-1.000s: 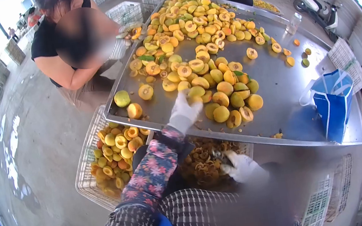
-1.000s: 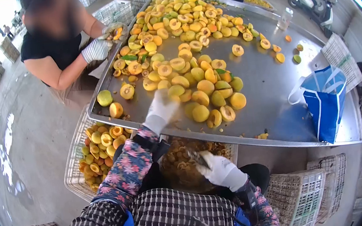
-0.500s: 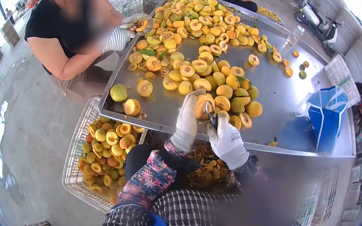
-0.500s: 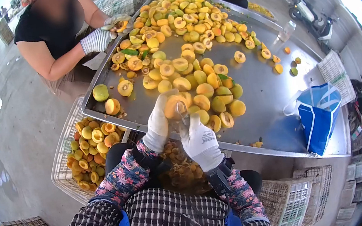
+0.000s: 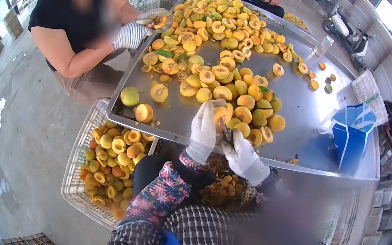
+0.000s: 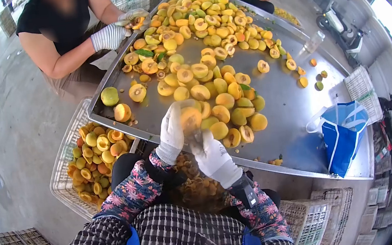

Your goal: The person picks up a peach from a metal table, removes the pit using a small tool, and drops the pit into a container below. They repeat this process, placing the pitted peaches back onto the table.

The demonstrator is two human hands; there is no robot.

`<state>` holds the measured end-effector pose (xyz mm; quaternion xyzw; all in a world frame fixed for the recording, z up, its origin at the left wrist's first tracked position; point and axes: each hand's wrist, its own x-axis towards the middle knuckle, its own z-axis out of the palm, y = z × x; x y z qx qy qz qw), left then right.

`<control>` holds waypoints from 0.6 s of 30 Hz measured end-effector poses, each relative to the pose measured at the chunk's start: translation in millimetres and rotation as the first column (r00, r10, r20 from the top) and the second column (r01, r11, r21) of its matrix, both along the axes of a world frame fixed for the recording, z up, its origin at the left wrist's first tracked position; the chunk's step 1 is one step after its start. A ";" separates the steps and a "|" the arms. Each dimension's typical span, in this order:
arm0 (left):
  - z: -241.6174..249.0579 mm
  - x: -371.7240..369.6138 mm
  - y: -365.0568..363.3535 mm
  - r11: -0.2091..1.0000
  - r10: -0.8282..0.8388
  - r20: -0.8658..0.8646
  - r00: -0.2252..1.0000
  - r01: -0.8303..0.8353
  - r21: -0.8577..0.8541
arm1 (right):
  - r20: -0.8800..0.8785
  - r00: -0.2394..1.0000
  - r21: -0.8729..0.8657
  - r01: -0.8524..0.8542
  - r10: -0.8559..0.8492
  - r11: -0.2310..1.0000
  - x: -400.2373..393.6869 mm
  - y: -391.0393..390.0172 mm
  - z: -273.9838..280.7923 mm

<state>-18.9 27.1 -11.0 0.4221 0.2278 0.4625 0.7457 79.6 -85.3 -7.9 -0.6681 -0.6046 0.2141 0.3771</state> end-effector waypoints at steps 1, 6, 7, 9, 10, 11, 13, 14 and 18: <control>3.3 -0.4 -1.0 1.000 -0.001 -0.006 1.000 0.001 0.006 | -0.096 0.995 -0.024 -0.021 0.018 1.000 2.7 -1.2 -2.9; 6.6 2.5 -3.8 0.997 0.066 0.097 0.993 -0.061 -0.051 | -0.431 0.903 -0.086 -0.043 0.002 0.995 -3.9 -1.8 1.2; 9.0 1.1 -5.6 0.993 0.073 0.077 0.994 -0.065 -0.101 | -0.341 0.940 -0.113 -0.040 0.000 0.993 -6.0 -5.0 6.4; 9.6 -1.0 -4.7 0.989 0.016 0.073 0.997 -0.005 -0.149 | -0.045 0.999 -0.164 -0.021 0.014 0.986 -9.9 -8.2 27.7; 10.1 -2.9 -2.5 0.985 -0.010 0.069 0.998 0.022 -0.174 | 0.157 0.987 -0.189 -0.004 0.034 0.982 -9.7 -7.8 34.7; 11.2 -5.6 0.8 0.983 -0.069 0.012 0.998 0.070 -0.171 | 0.164 0.986 -0.189 -0.002 0.034 0.982 -9.0 -9.0 34.3; 17.4 -8.2 6.6 0.971 -0.184 -0.087 0.979 0.167 -0.172 | -0.072 0.995 -0.169 -0.085 0.074 0.982 0.0 -14.6 15.5; 20.5 -8.8 5.9 0.969 -0.206 -0.068 0.976 0.193 -0.154 | -0.294 0.955 -0.234 -0.118 0.045 0.965 -2.4 -15.5 19.8; 21.2 -5.1 -0.4 0.983 -0.166 0.016 0.986 0.167 -0.071 | -0.833 0.492 -0.422 -0.268 -0.254 0.866 -10.8 -23.0 40.7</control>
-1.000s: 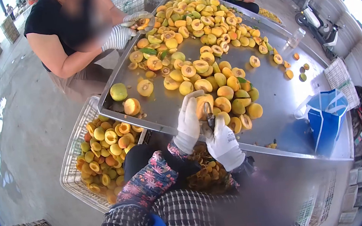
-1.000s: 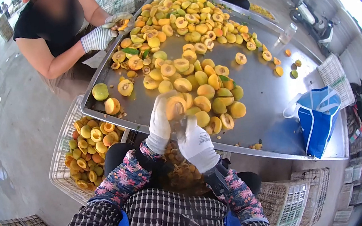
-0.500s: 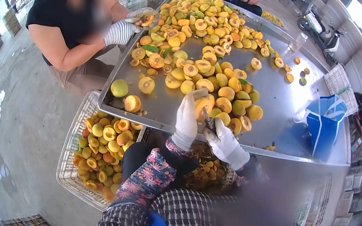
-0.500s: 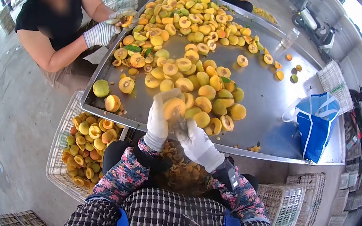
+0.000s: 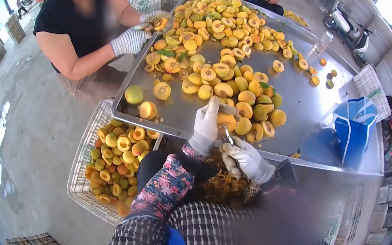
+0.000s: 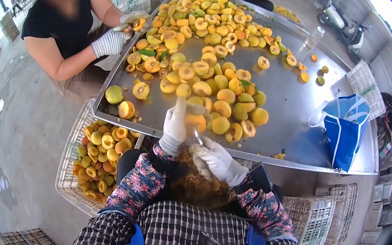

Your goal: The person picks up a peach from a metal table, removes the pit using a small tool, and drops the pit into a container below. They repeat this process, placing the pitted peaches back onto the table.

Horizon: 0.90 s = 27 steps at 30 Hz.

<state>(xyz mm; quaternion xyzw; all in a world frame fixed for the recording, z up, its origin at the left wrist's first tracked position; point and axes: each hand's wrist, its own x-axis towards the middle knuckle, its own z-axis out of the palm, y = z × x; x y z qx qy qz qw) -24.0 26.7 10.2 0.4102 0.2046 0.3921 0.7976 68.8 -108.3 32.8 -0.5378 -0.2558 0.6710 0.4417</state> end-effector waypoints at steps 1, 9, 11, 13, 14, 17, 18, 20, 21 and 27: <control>-2.7 3.4 -3.6 0.999 0.041 0.029 0.999 -0.041 0.010 | -0.087 0.996 0.067 0.042 -0.036 0.997 -3.5 -2.4 -4.5; 14.6 8.7 -21.6 0.880 -0.065 0.105 0.992 0.107 -0.463 | -0.464 0.885 0.014 0.042 -0.030 0.999 3.9 -23.1 -1.0; 15.3 7.6 -25.8 0.911 -0.135 0.020 0.991 0.133 -0.390 | -0.372 0.928 0.028 0.009 0.002 1.000 9.3 -35.9 10.9; 12.1 -4.1 -26.6 0.959 -0.214 -0.126 0.969 0.183 -0.216 | -0.120 0.980 0.010 -0.156 0.156 0.988 18.3 -59.1 16.2; 11.4 -13.5 -26.4 0.978 -0.210 -0.272 0.939 0.208 -0.036 | 0.007 0.972 -0.019 -0.233 0.233 0.972 22.7 -74.8 13.6; 15.8 -56.1 -15.8 0.796 0.158 -0.583 0.797 0.246 0.553 | 0.612 0.604 -0.186 -0.518 0.511 0.835 31.3 -109.7 -22.0; 22.6 -76.4 -8.9 0.606 0.426 -0.549 0.719 0.224 0.763 | 0.816 0.300 -0.276 -0.549 0.494 0.789 25.5 -117.6 -10.4; 48.2 -114.1 13.4 0.684 0.455 -0.814 0.361 0.442 0.580 | 0.781 0.256 -0.413 -0.473 0.569 0.779 19.4 -128.1 -11.6; 29.0 -132.8 30.8 0.479 0.714 -0.649 0.263 0.493 0.726 | 0.795 0.254 -0.389 -0.483 0.550 0.785 18.2 -129.2 -15.6; 17.6 -66.4 59.1 0.502 0.517 -0.698 0.495 0.486 0.716 | 0.852 0.279 -0.286 -0.460 0.443 0.841 14.3 -115.0 -31.5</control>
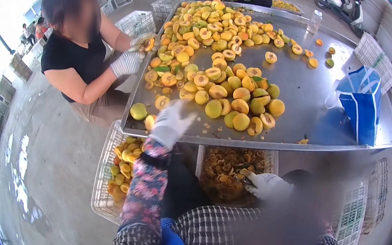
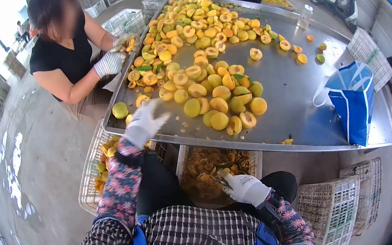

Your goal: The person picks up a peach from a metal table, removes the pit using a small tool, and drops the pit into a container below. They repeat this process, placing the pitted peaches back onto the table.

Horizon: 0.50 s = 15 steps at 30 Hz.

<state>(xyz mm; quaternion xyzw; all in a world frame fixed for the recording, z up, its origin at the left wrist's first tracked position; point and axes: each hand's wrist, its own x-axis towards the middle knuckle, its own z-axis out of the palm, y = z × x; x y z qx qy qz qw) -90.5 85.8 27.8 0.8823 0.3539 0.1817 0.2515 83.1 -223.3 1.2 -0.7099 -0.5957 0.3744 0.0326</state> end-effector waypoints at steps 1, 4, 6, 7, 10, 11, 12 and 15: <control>-10.1 24.0 0.9 0.997 -0.071 0.034 0.997 0.071 0.016 | -0.009 1.000 0.023 0.006 -0.005 1.000 -0.1 4.4 2.4; -39.3 80.0 -1.0 0.969 -0.228 0.085 0.970 0.218 0.114 | -0.033 0.999 0.028 0.036 -0.035 0.999 -2.0 13.4 15.1; -65.0 101.7 -1.9 0.956 -0.241 0.002 0.970 0.237 0.173 | -0.058 0.996 0.015 0.062 -0.061 0.998 -3.2 16.3 18.9; -77.4 106.3 2.9 0.960 -0.244 0.012 0.970 0.240 0.142 | -0.072 0.995 0.007 0.074 -0.073 0.997 -3.4 16.1 20.2; -65.3 108.0 0.2 0.975 -0.176 0.053 0.983 0.182 -0.125 | -0.078 0.989 0.072 0.130 -0.124 0.989 -2.6 12.6 20.6; -64.7 103.6 2.8 0.890 -0.072 0.180 0.981 0.145 -0.432 | -0.100 0.988 0.181 0.136 -0.119 0.974 -0.7 10.9 16.4; -62.3 97.0 8.8 0.708 0.071 0.265 0.962 0.139 -0.692 | -0.121 0.987 0.292 0.139 -0.107 0.946 0.9 13.8 15.1; -46.9 77.5 -3.9 0.134 0.530 0.513 0.675 0.531 -0.837 | -0.282 0.947 0.385 0.261 -0.157 0.885 4.0 24.0 25.5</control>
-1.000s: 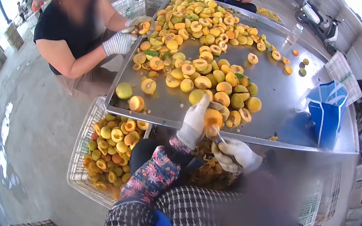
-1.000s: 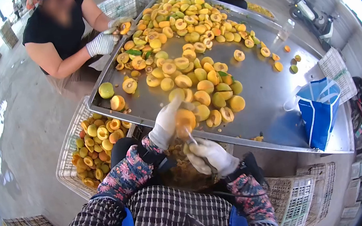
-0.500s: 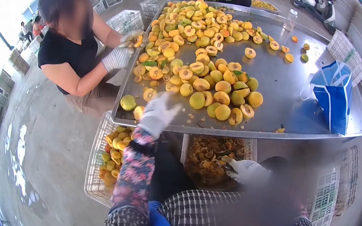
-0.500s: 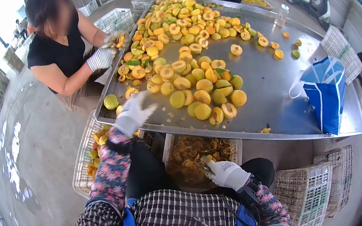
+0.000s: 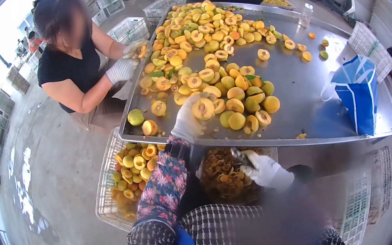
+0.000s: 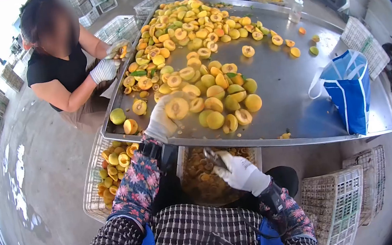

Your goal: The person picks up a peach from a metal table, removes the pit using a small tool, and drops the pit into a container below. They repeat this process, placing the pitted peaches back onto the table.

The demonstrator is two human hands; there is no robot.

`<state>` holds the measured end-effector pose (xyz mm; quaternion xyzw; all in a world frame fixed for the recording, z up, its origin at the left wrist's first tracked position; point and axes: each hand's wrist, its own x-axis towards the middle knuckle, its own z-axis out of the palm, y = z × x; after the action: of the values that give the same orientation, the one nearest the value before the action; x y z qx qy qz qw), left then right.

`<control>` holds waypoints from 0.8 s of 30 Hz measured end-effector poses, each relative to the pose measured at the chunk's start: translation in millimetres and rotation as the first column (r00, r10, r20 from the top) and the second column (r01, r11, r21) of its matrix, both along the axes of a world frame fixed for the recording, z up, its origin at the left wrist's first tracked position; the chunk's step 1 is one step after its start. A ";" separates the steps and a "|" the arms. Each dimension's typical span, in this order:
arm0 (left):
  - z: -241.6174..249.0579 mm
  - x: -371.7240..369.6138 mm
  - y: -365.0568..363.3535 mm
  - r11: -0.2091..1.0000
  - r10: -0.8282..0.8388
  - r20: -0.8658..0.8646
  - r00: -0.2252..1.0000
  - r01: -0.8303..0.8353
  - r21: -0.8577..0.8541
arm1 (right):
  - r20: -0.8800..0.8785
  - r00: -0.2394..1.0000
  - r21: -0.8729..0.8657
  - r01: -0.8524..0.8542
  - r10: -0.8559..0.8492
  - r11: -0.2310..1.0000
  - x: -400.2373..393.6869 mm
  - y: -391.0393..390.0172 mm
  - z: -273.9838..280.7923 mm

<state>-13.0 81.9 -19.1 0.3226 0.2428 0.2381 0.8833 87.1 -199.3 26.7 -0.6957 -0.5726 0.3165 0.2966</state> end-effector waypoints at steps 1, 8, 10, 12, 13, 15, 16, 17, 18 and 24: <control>22.0 -6.8 -17.2 0.992 0.062 0.113 0.992 -0.048 -0.116 | -0.012 0.999 0.071 0.039 -0.038 0.997 -1.7 8.2 6.3; 35.8 -9.7 -62.9 0.979 0.201 0.251 0.947 -0.186 -0.084 | 0.163 0.967 0.337 0.130 -0.193 0.933 -20.7 74.2 23.4; 34.7 -8.1 -66.5 0.978 0.206 0.230 0.951 -0.202 -0.043 | 0.236 0.943 0.310 0.155 -0.234 0.938 -26.0 85.9 20.2; 37.1 -9.5 -74.7 0.898 0.270 0.180 0.946 -0.314 0.308 | 0.304 0.924 0.294 0.139 -0.230 0.946 -26.9 90.5 12.9; 41.0 -13.4 -78.3 0.867 0.270 0.199 0.942 -0.328 0.376 | 0.314 0.922 0.288 0.136 -0.227 0.948 -27.9 91.4 7.7; 38.9 -18.1 -76.5 0.889 0.269 0.174 0.947 -0.314 0.334 | 0.312 0.926 0.299 0.114 -0.210 0.947 -29.8 91.8 -0.5; 36.0 -18.3 -72.6 0.932 0.259 0.138 0.956 -0.285 0.223 | 0.306 0.933 0.297 0.096 -0.190 0.950 -29.4 92.7 -4.0; 32.7 -18.8 -69.6 0.961 0.245 0.104 0.964 -0.256 0.104 | 0.300 0.939 0.293 0.077 -0.168 0.953 -29.3 92.8 -8.0; 30.8 -18.6 -65.4 0.973 0.230 0.080 0.970 -0.230 -0.015 | 0.298 0.944 0.293 0.053 -0.144 0.955 -28.2 93.3 -10.6; 1.7 -13.2 -48.7 0.962 0.190 -0.115 0.975 -0.161 0.222 | 0.406 0.914 0.056 -0.012 -0.012 0.998 -17.0 91.6 -22.9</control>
<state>-26.2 33.2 -17.5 0.4072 0.3031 0.3176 0.8009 70.1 -107.7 3.9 -0.7375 -0.6305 0.1485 0.1912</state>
